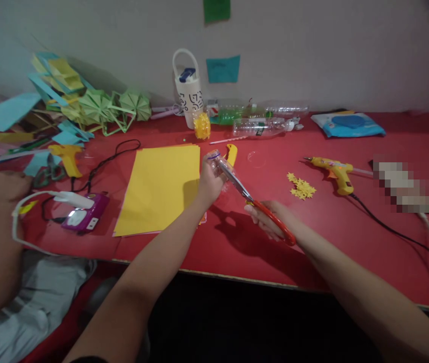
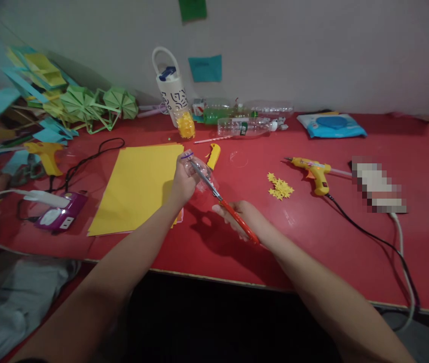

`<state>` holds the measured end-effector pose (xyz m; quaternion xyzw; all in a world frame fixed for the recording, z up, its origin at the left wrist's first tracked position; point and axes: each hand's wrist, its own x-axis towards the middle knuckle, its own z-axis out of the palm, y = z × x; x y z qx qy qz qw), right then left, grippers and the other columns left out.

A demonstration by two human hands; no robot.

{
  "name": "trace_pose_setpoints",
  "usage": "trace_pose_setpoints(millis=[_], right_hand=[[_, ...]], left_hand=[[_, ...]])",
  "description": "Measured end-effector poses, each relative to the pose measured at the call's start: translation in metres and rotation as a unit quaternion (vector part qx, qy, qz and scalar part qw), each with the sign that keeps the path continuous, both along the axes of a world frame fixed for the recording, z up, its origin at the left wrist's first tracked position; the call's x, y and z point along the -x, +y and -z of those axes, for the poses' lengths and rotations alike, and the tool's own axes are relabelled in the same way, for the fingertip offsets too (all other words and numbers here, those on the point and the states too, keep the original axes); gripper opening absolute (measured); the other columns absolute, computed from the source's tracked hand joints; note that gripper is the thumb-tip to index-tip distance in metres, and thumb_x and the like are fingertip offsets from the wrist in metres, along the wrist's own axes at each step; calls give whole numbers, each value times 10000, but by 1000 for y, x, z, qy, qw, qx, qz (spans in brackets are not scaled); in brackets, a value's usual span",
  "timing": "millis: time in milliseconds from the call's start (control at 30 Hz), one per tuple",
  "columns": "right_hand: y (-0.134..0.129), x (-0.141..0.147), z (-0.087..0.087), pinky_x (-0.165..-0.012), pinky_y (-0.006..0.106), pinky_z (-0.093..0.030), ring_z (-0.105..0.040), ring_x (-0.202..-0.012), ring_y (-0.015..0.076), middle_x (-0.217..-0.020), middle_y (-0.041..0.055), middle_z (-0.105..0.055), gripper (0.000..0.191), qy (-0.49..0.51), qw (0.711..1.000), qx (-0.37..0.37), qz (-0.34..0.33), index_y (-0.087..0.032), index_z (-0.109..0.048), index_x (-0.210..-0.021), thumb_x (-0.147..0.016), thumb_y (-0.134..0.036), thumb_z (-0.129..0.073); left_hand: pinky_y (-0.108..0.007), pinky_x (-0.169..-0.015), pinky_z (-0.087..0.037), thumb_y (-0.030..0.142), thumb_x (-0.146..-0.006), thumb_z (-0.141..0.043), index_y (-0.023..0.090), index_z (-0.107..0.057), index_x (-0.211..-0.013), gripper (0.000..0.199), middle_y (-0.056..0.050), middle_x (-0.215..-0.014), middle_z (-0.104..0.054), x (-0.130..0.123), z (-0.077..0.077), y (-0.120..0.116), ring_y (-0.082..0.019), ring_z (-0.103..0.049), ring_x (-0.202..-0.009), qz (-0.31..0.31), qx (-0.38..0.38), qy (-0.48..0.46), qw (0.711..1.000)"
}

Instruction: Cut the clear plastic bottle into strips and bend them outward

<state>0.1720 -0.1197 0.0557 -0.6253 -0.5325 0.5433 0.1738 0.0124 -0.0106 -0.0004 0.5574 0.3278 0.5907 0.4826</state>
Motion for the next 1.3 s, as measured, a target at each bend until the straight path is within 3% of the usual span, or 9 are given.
trace_pose_setpoints(millis=[300,500,667,900,1100,1233,1300], right_hand=[[0,1,-8,-305,200,-291,-335,-245,55,-318,-102,-359,549,18,1000,6,13,-227,-422,-565,-698,-718,-626],[1,-3,-4,-300,195,-294,-340,-255,54,-336,-107,-352,568,53,999,7,-7,-220,-451,-588,-698,-761,-583],[-1,-10,2,-340,198,-351,-384,-298,59,-389,-96,-394,572,132,989,14,-58,-203,-520,-678,-786,-762,-471],[0,-12,-2,-493,273,-539,-412,-330,65,-416,-99,-420,568,172,981,28,-81,-195,-559,-710,-763,-758,-509],[1,-15,-4,-391,230,-435,-435,-321,81,-376,-75,-437,576,135,984,23,-110,-191,-568,-689,-786,-752,-478],[4,-12,1,-405,242,-437,-365,-286,64,-341,-105,-378,551,132,989,-50,-38,-205,-532,-657,-724,-751,-554],[8,-12,5,-419,253,-447,-362,-287,66,-348,-109,-377,520,133,987,-92,25,-216,-512,-646,-719,-726,-585]], left_hand=[[-336,-720,-504,140,-706,-703,267,-382,-983,443,25,-792,-597,1,-2,-1,-168,-654,-780,1,0,0,1000],[-340,-700,-505,158,-723,-696,278,-373,-1011,449,29,-780,-594,0,1,0,-182,-660,-790,8,10,-21,1000],[-311,-666,-503,159,-722,-687,273,-400,-981,403,29,-796,-597,1,2,1,-147,-632,-714,-6,38,-23,999],[-293,-652,-489,206,-710,-723,288,-432,-979,404,48,-795,-611,2,5,0,-127,-615,-697,-24,56,-11,998],[-247,-538,-423,179,-719,-689,264,-451,-863,290,60,-679,-550,4,-10,0,-111,-572,-611,-28,121,-101,987],[-233,-624,-446,83,-672,-674,228,-468,-766,268,55,-694,-543,10,-26,-2,-77,-546,-625,-34,154,-185,970],[-245,-684,-459,68,-621,-696,224,-487,-760,295,52,-706,-555,9,-30,-6,-85,-564,-663,2,161,-199,967]])
